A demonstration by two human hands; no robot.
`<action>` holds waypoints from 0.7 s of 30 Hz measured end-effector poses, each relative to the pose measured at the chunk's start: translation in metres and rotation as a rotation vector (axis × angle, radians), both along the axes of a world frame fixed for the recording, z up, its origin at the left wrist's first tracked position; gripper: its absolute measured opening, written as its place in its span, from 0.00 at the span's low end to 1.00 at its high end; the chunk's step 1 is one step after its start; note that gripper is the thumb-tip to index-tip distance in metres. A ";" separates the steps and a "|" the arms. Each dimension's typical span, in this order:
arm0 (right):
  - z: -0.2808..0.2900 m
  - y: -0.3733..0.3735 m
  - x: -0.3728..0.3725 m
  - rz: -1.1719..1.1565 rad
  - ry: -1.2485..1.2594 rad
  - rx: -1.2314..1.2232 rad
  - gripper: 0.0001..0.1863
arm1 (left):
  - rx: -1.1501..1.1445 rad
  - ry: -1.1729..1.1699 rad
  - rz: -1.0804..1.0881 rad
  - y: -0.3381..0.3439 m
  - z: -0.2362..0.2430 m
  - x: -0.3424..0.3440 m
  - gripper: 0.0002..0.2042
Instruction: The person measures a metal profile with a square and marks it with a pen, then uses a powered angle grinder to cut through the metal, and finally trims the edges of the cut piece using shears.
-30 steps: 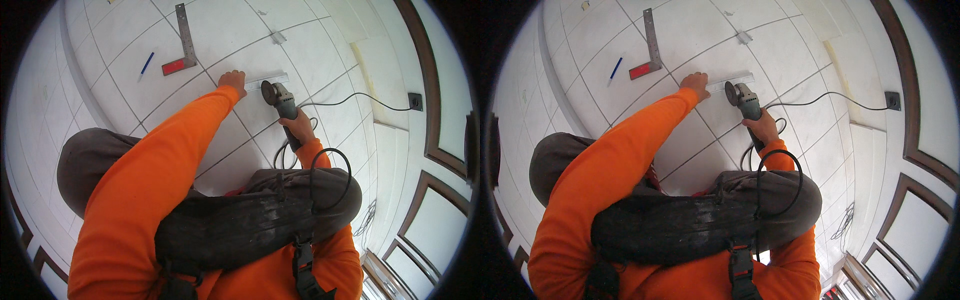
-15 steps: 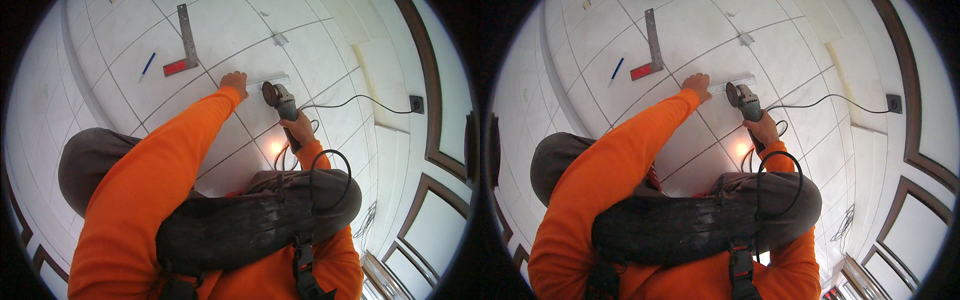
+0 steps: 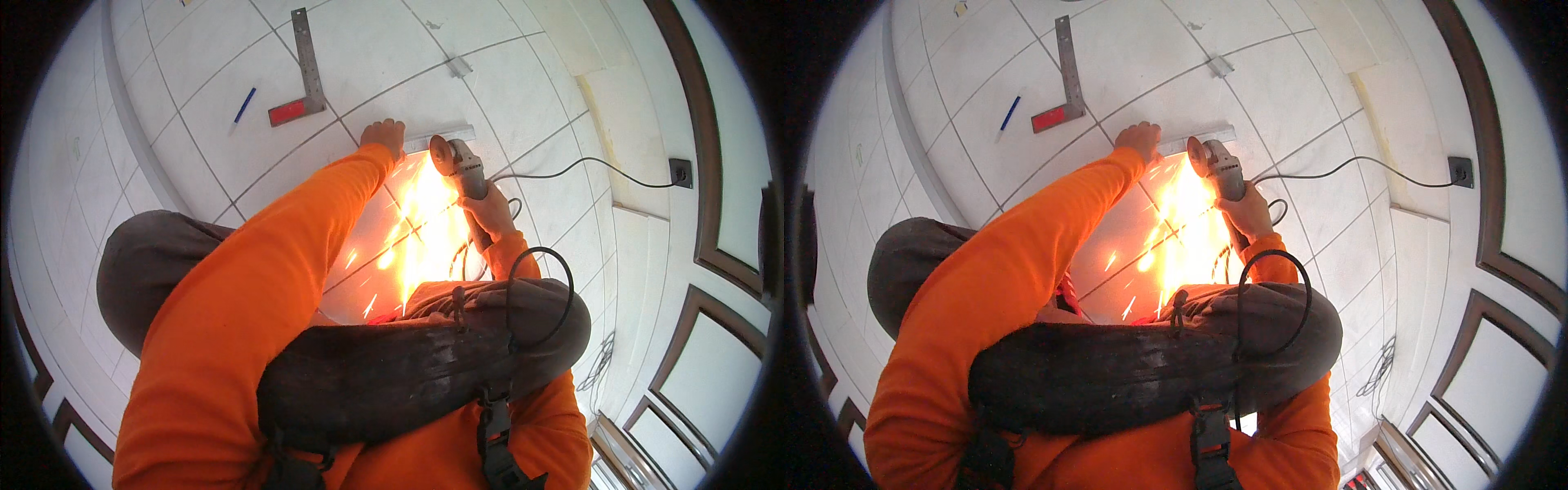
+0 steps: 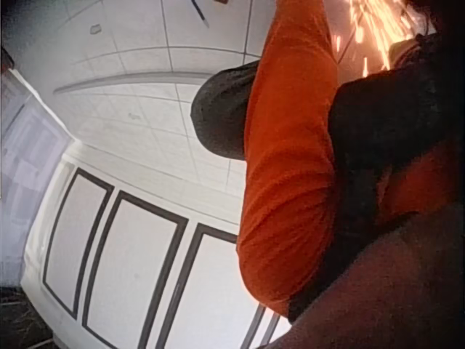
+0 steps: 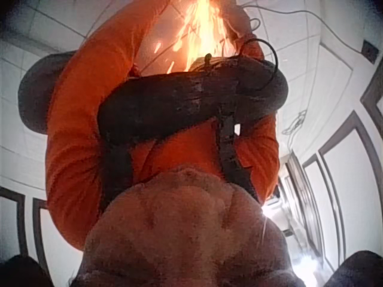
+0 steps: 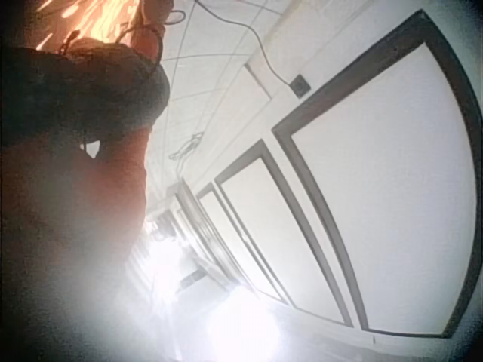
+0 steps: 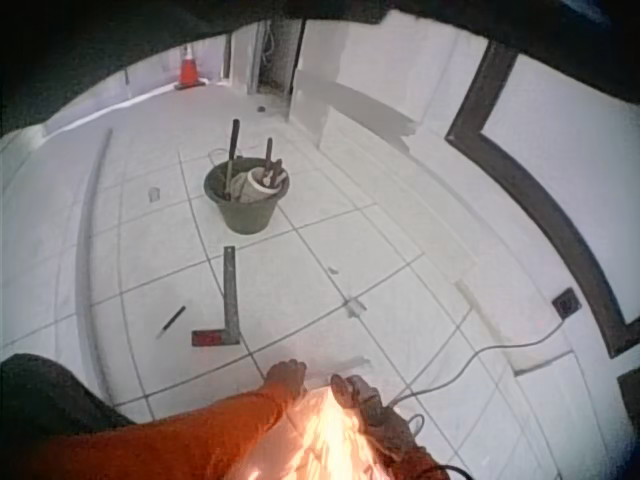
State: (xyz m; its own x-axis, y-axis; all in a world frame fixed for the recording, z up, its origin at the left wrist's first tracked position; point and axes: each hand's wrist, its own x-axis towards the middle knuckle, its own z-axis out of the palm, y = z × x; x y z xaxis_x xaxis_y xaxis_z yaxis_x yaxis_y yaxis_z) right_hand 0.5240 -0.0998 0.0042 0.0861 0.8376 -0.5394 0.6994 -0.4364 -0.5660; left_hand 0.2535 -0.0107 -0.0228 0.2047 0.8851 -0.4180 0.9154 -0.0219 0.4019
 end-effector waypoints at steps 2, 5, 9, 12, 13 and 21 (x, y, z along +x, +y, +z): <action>0.000 -0.001 0.001 0.007 -0.031 0.002 0.38 | -0.006 0.006 -0.025 0.001 -0.001 0.000 0.23; 0.005 0.000 0.001 0.036 -0.041 -0.009 0.38 | -0.034 0.029 -0.046 0.003 0.002 0.002 0.25; 0.013 -0.001 -0.005 0.026 -0.062 -0.032 0.37 | -0.047 0.044 -0.035 0.003 0.003 0.004 0.24; 0.013 0.000 -0.007 -0.002 -0.058 -0.039 0.36 | -0.034 0.058 -0.048 0.003 0.002 0.002 0.24; 0.010 0.000 -0.004 0.017 -0.060 -0.022 0.36 | -0.030 0.057 -0.048 0.003 0.000 0.003 0.24; 0.005 0.002 -0.003 0.024 -0.067 -0.005 0.35 | 0.005 0.015 0.004 0.000 -0.008 0.004 0.23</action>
State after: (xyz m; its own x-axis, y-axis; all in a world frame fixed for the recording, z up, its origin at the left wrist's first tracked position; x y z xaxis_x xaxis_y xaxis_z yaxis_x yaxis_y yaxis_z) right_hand 0.5207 -0.0978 0.0091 0.1019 0.8375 -0.5369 0.7460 -0.4214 -0.5156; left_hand 0.2575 -0.0111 -0.0313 0.1952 0.8880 -0.4164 0.9215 -0.0207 0.3878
